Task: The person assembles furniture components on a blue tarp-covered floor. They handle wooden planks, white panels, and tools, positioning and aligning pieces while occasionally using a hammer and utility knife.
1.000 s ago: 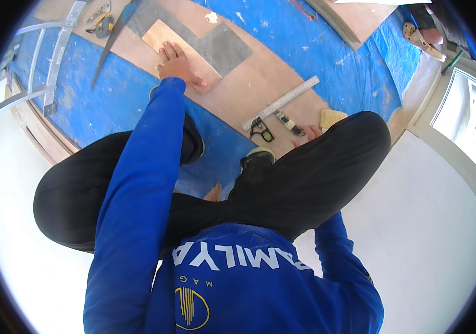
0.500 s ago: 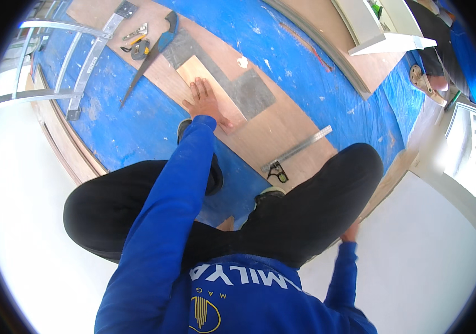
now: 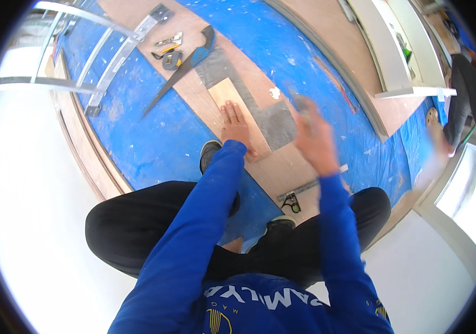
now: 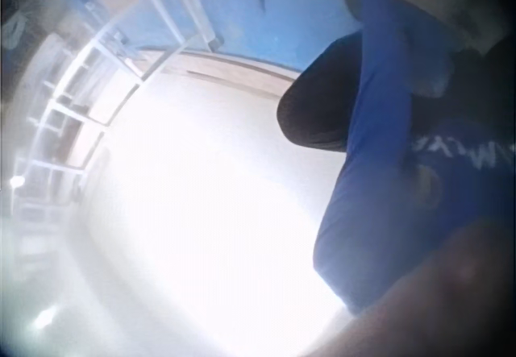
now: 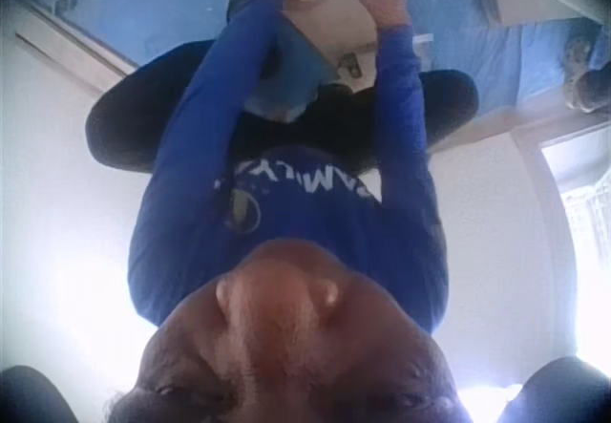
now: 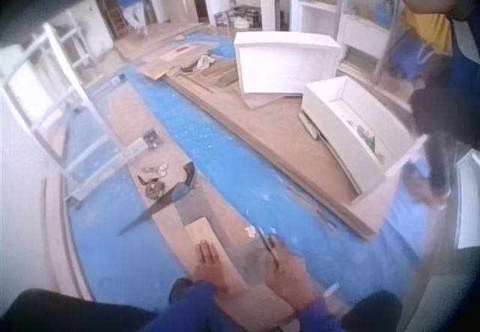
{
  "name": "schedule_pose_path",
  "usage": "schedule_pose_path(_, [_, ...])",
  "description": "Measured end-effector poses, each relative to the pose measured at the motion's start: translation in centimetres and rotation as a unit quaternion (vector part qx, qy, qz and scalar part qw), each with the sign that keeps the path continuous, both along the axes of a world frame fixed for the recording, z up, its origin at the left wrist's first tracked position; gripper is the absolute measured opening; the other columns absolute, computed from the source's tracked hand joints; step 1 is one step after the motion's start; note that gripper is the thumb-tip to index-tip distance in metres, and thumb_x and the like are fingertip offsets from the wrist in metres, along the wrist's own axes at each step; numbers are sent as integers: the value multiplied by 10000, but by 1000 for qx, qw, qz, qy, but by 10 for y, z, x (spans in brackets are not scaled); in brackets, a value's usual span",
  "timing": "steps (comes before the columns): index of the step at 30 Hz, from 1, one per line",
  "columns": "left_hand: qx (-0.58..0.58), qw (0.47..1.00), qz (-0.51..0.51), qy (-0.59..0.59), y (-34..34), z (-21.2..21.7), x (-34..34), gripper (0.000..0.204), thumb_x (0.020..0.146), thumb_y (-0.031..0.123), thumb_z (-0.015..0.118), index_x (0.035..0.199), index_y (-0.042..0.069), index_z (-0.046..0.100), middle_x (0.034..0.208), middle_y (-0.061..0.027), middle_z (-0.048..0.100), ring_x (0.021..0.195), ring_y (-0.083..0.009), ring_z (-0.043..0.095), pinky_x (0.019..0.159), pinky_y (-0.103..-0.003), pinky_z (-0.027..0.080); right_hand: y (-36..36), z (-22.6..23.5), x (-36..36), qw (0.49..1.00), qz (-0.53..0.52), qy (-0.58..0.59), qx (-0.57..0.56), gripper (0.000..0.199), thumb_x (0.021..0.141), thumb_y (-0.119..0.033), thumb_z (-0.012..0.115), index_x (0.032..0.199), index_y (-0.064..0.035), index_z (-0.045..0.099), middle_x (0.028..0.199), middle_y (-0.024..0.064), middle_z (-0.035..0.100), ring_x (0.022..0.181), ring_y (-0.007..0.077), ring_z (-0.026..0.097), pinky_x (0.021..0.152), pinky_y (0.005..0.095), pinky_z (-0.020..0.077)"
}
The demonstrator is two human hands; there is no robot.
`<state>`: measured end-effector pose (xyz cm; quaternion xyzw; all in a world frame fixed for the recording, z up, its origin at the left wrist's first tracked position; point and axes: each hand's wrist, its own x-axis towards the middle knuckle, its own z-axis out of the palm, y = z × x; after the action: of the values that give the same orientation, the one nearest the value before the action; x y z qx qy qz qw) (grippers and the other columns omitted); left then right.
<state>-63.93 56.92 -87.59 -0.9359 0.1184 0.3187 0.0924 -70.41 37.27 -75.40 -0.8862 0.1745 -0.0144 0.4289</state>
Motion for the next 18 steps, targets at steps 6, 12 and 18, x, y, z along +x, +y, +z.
schedule_pose_path(6, [-25, 999, 11, 22, -3, 5, 1, 1703, 379, 451, 1041, 1627, -19, -17, 1716, -227, -80, 1590, -407, -9, 1108, -468, 491, 83, -119, 83, 995, 99, 23, -24, 475, 979, -162, 554, 1443, -69, 518, 916, 335, 689, 853, 519, 674, 780, 598, 517])
schedule_pose_path(12, [-96, 994, 55, 4, 15, 2, -2, 1684, 377, 432, 1043, 1638, 14, 8, 1727, -194, -41, 1596, -385, -4, 1114, -499, 480, 99, -134, 125, 990, 119, 54, -53, 499, 969, -167, 535, 1455, -51, 532, 957, 327, 699, 912, 524, 675, 840, 582, 529])
schedule_pose_path(18, [-102, 993, 54, 4, 17, 5, -2, 1627, 406, 432, 1032, 1639, 28, 50, 1737, -144, -60, 1604, -345, -5, 1103, -558, 473, 100, -135, 132, 986, 136, 80, -61, 496, 969, -177, 519, 1448, -50, 534, 996, 321, 702, 949, 514, 676, 882, 580, 524])
